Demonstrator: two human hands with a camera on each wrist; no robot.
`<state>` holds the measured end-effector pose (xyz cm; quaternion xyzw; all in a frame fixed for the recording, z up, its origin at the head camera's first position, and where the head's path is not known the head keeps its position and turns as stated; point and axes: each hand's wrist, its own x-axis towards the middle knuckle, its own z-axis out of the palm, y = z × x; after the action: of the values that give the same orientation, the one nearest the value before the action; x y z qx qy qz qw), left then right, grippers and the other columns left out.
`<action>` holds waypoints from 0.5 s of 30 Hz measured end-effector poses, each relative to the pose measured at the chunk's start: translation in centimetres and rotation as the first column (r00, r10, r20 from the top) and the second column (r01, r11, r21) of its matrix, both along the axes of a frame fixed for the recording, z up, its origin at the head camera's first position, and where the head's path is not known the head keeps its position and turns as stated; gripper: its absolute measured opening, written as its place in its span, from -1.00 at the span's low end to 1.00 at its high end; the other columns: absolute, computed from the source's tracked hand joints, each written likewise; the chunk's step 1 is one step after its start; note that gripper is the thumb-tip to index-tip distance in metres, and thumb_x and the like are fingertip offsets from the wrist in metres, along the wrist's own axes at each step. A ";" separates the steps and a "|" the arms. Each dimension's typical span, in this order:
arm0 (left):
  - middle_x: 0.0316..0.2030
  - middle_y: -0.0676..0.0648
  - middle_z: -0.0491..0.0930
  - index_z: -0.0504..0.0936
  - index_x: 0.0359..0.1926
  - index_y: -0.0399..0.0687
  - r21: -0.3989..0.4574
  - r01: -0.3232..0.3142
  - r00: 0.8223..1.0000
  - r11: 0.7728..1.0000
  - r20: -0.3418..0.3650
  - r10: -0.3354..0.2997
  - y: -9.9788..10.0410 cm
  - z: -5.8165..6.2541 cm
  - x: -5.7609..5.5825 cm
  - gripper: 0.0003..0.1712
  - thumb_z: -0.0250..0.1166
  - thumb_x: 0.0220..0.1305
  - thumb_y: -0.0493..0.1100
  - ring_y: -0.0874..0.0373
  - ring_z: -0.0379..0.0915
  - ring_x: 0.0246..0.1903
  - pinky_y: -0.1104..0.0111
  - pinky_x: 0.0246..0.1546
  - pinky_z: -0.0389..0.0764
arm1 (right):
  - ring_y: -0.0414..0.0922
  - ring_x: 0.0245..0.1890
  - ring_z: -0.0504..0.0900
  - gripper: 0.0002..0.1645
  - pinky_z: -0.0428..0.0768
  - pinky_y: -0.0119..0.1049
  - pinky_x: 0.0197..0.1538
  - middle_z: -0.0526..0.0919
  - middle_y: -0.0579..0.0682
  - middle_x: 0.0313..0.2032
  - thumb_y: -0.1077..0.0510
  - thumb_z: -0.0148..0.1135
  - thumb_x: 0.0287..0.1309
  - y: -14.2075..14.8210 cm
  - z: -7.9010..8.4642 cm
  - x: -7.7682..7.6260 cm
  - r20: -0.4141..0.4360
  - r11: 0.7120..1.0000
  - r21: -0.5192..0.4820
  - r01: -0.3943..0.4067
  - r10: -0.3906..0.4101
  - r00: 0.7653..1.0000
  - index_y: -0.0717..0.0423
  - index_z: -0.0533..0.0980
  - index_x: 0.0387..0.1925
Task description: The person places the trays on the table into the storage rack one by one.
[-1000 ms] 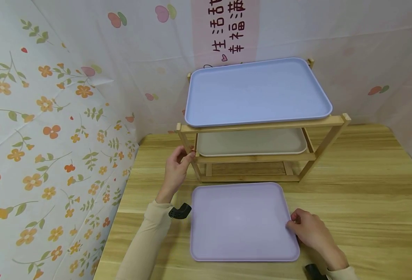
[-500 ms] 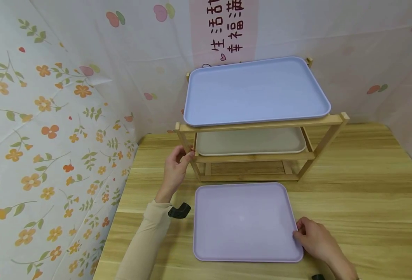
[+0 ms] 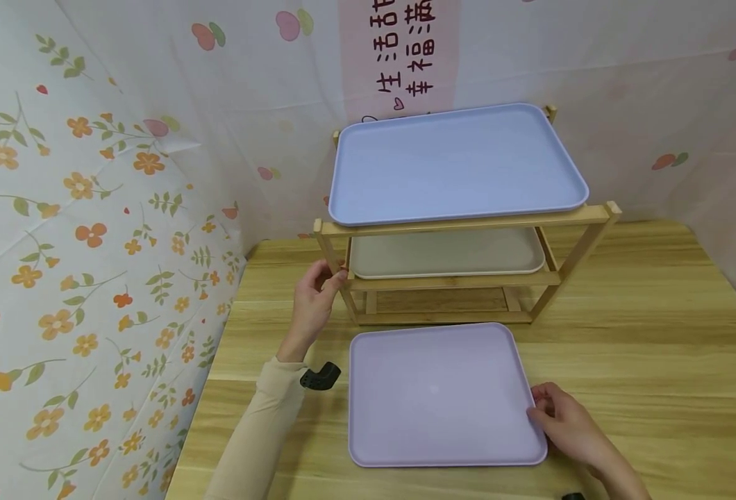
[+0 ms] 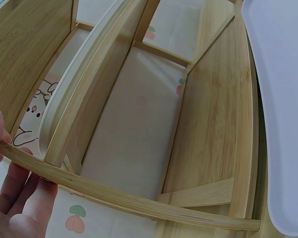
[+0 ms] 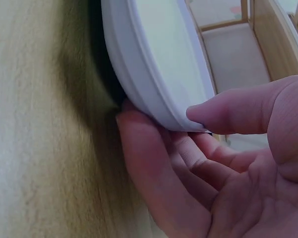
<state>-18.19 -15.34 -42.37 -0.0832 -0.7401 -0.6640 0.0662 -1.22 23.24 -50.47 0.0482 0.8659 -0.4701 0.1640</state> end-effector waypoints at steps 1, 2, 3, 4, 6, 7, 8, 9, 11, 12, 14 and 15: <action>-0.17 -0.13 0.55 0.50 0.05 -0.46 0.002 0.001 1.000 1.000 -0.001 -0.001 0.0 0.1 0.0 -0.65 0.22 0.33 -0.29 0.25 0.50 -0.10 0.42 -0.05 0.53 | -0.34 -0.40 0.51 -0.59 0.55 -0.39 -0.38 0.59 0.08 -0.34 0.29 0.14 0.25 0.1 -0.1 0.0 0.017 0.999 -0.053 -0.012 0.013 1.000 0.49 0.34 0.05; -0.17 -0.12 0.54 0.49 0.06 -0.47 0.001 0.002 1.000 1.000 0.000 -0.002 0.1 0.2 0.0 -0.65 0.22 0.33 -0.30 0.27 0.50 -0.11 0.41 -0.04 0.52 | -0.32 -0.38 0.54 -0.54 0.59 -0.36 -0.37 0.59 0.10 -0.31 0.28 0.11 0.29 0.3 -0.2 0.1 0.040 0.993 -0.118 -0.022 0.027 0.999 0.52 0.29 0.10; -0.17 -0.13 0.54 0.49 0.06 -0.48 -0.003 0.003 1.000 1.000 0.004 -0.003 0.1 0.5 0.2 -0.65 0.21 0.33 -0.31 0.28 0.49 -0.11 0.41 -0.04 0.52 | -0.30 -0.37 0.56 -0.49 0.62 -0.32 -0.37 0.59 0.10 -0.28 0.25 0.08 0.32 0.4 -0.2 0.1 0.072 0.984 -0.178 -0.027 0.040 0.997 0.54 0.23 0.15; -0.17 -0.13 0.54 0.48 0.05 -0.49 -0.005 0.005 1.000 1.000 0.005 -0.005 0.2 0.9 0.3 -0.65 0.21 0.33 -0.32 0.29 0.49 -0.11 0.42 -0.04 0.52 | -0.26 -0.36 0.58 -0.45 0.64 -0.27 -0.39 0.58 0.10 -0.25 0.23 0.05 0.36 0.6 -0.3 0.1 0.105 0.971 -0.238 -0.030 0.056 0.993 0.55 0.19 0.19; -0.18 -0.14 0.54 0.48 0.05 -0.51 -0.011 0.008 1.000 1.000 0.009 -0.008 0.4 1.6 0.6 -0.65 0.21 0.33 -0.32 0.31 0.49 -0.12 0.43 -0.05 0.52 | -0.19 -0.32 0.63 -0.40 0.68 -0.15 -0.37 0.57 0.09 -0.21 0.18 -0.01 0.41 1.0 -0.4 0.2 0.155 0.931 -0.363 -0.040 0.103 0.983 0.58 0.11 0.22; -0.18 -0.15 0.54 0.47 0.05 -0.52 -0.016 0.010 1.000 1.000 0.012 -0.010 0.5 2.0 0.8 -0.64 0.21 0.33 -0.32 0.31 0.49 -0.12 0.44 -0.06 0.51 | -0.15 -0.31 0.65 -0.40 0.69 -0.09 -0.36 0.56 0.07 -0.20 0.17 -0.04 0.43 1.1 -0.4 0.2 0.173 0.908 -0.418 -0.042 0.124 0.977 0.59 0.08 0.23; -0.18 -0.16 0.54 0.47 0.05 -0.52 -0.021 0.010 1.000 1.000 0.015 -0.010 0.6 2.3 1.0 -0.64 0.21 0.33 -0.32 0.31 0.49 -0.13 0.46 -0.06 0.52 | -0.13 -0.28 0.66 -0.39 0.69 -0.06 -0.33 0.56 0.04 -0.19 0.15 -0.06 0.44 1.3 -0.5 0.2 0.186 0.886 -0.462 -0.043 0.144 0.972 0.60 0.07 0.22; -0.18 -0.18 0.54 0.47 0.05 -0.52 -0.026 0.010 1.000 1.000 0.016 -0.010 0.6 2.6 1.1 -0.64 0.21 0.33 -0.32 0.31 0.49 -0.13 0.46 -0.06 0.52 | -0.12 -0.26 0.66 -0.40 0.69 -0.03 -0.30 0.57 0.01 -0.18 0.14 -0.07 0.45 1.4 -0.5 0.2 0.197 0.867 -0.496 -0.042 0.160 0.967 0.60 0.07 0.22; -0.18 -0.18 0.54 0.47 0.05 -0.53 -0.028 0.011 1.000 1.000 0.015 -0.010 0.6 2.4 1.0 -0.64 0.21 0.33 -0.32 0.30 0.50 -0.12 0.46 -0.07 0.52 | -0.11 -0.20 0.66 -0.44 0.68 0.01 -0.22 0.59 -0.03 -0.15 0.15 -0.11 0.47 1.7 -0.6 0.2 0.202 0.827 -0.560 -0.049 0.194 0.960 0.59 0.09 0.20; -0.18 -0.17 0.54 0.47 0.05 -0.52 -0.029 0.010 1.000 1.000 0.014 -0.009 0.5 2.2 0.9 -0.64 0.21 0.33 -0.32 0.30 0.50 -0.12 0.46 -0.06 0.52 | -0.10 -0.18 0.66 -0.45 0.68 0.02 -0.19 0.59 -0.05 -0.14 0.15 -0.12 0.47 1.8 -0.7 0.2 0.209 0.814 -0.578 -0.046 0.203 0.957 0.58 0.11 0.19; -0.17 -0.16 0.55 0.47 0.06 -0.52 -0.023 0.010 1.000 1.000 0.006 -0.010 0.4 1.5 0.5 -0.64 0.20 0.33 -0.33 0.29 0.50 -0.11 0.44 -0.06 0.52 | -0.10 -0.15 0.66 -0.50 0.68 0.01 -0.15 0.60 -0.07 -0.13 0.14 -0.14 0.48 1.8 -0.8 0.2 0.232 0.796 -0.605 -0.030 0.211 0.949 0.52 0.15 0.18; -0.18 -0.15 0.55 0.48 0.06 -0.51 -0.022 0.009 1.000 1.000 0.004 -0.009 0.3 1.2 0.3 -0.65 0.20 0.33 -0.33 0.30 0.50 -0.11 0.43 -0.05 0.52 | -0.10 -0.15 0.65 -0.52 0.68 0.00 -0.14 0.60 -0.07 -0.13 0.14 -0.14 0.48 1.9 -0.8 0.2 0.245 0.792 -0.610 -0.020 0.212 0.946 0.48 0.17 0.18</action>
<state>-17.86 -15.04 -41.21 -0.0859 -0.7472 -0.6562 0.0607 -1.05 25.09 -51.32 0.0109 0.6382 -0.6958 0.3293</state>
